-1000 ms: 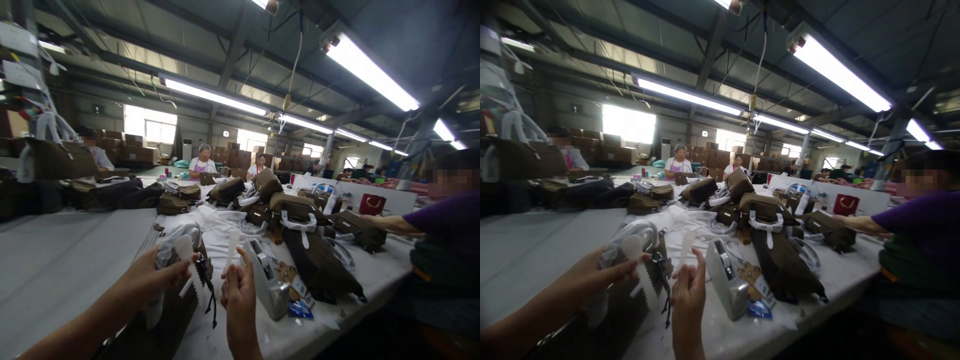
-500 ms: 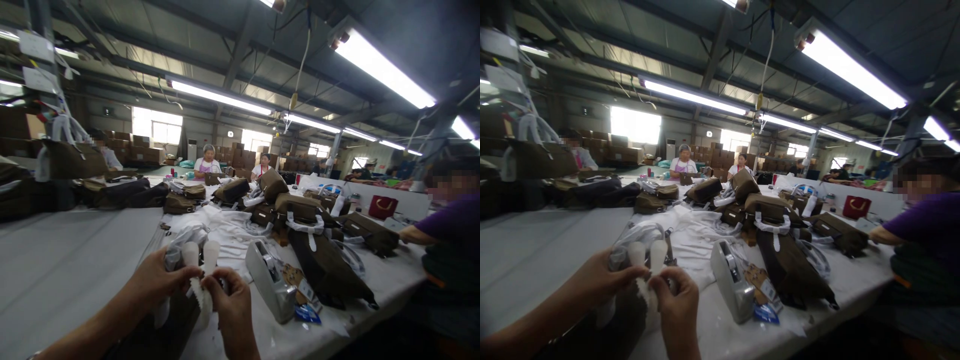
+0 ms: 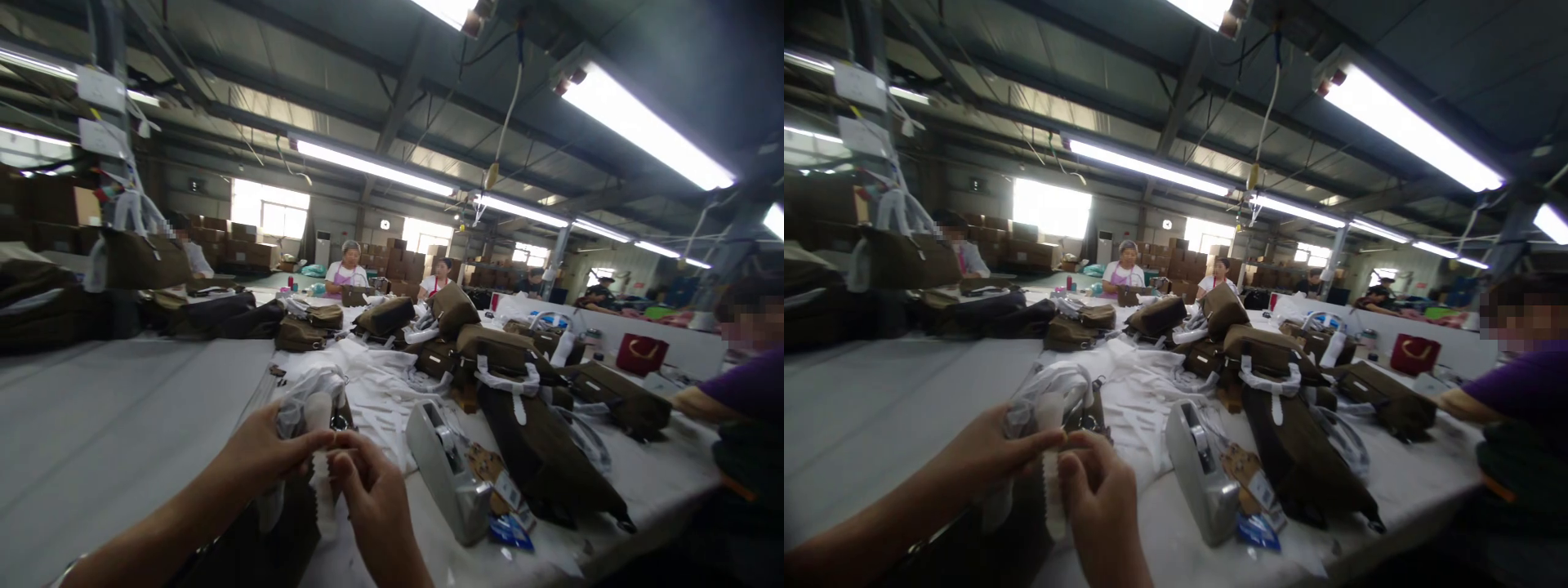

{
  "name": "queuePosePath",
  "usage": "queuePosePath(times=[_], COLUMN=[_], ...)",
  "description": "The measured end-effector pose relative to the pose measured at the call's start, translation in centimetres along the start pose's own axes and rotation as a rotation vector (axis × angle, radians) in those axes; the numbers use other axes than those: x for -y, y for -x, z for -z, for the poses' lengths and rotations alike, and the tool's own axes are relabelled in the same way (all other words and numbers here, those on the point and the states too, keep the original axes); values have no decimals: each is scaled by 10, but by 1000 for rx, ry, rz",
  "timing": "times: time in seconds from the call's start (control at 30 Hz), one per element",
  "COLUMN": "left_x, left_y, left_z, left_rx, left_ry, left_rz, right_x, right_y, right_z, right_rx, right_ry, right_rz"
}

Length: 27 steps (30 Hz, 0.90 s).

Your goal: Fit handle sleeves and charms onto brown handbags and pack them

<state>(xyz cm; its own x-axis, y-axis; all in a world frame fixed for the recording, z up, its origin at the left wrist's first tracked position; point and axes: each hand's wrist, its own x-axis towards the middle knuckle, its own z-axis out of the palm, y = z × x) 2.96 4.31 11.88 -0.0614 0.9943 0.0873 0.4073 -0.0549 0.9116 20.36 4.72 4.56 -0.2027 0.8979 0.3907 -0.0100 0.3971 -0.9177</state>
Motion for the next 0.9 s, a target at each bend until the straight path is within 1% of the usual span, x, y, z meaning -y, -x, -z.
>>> queuePosePath(times=[0.03, 0.1, 0.17, 0.2, 0.27, 0.3, 0.33, 0.37, 0.43, 0.53, 0.63, 0.7, 0.77, 0.8, 0.9], left_x=[-1, -3, -8, -12, -20, -25, -31, -37, -47, -52, -41, -30, -23, -20, -20], left_y=[1, 4, 6, 7, 8, 7, 6, 5, 4, 4, 10, 18, 27, 31, 38], left_z=[2, 7, 14, 19, 29, 34, 39, 43, 49, 50, 44, 41, 40, 40, 45], left_rx=[4, 17, 26, 27, 38, 43, 48, 51, 72, 97, 63, 84, 94, 67, -41], left_ry=[-24, -46, 4, 63, 227, 303, 341, 334, 208, -143, -435, -501, -505, -483, -294], left_rz=[-39, -90, -97, -77, 3, 40, 54, 35, -100, -359, -593, -678, -682, -660, -507], right_x=[1, 2, 3, 4, 5, 5, 5, 6, 7, 12, 21, 28, 36, 39, 50], right_y=[4, 8, 9, 10, 11, 12, 13, 13, 13, 9, 5, 5, 6, 7, 10], right_z=[-8, -17, -17, -15, -11, -10, -9, -10, -14, -23, -31, -35, -38, -39, -39], right_rx=[31, 55, 51, 48, 50, 71, 107, 142, 166, 122, 74, 34, 0, -10, -18], right_ry=[-106, -273, -406, -449, -480, -478, -466, -449, -420, -407, -497, -583, -646, -662, -673], right_rz=[-34, -94, -152, -180, -225, -245, -264, -282, -298, -309, -291, -225, -164, -156, -163])
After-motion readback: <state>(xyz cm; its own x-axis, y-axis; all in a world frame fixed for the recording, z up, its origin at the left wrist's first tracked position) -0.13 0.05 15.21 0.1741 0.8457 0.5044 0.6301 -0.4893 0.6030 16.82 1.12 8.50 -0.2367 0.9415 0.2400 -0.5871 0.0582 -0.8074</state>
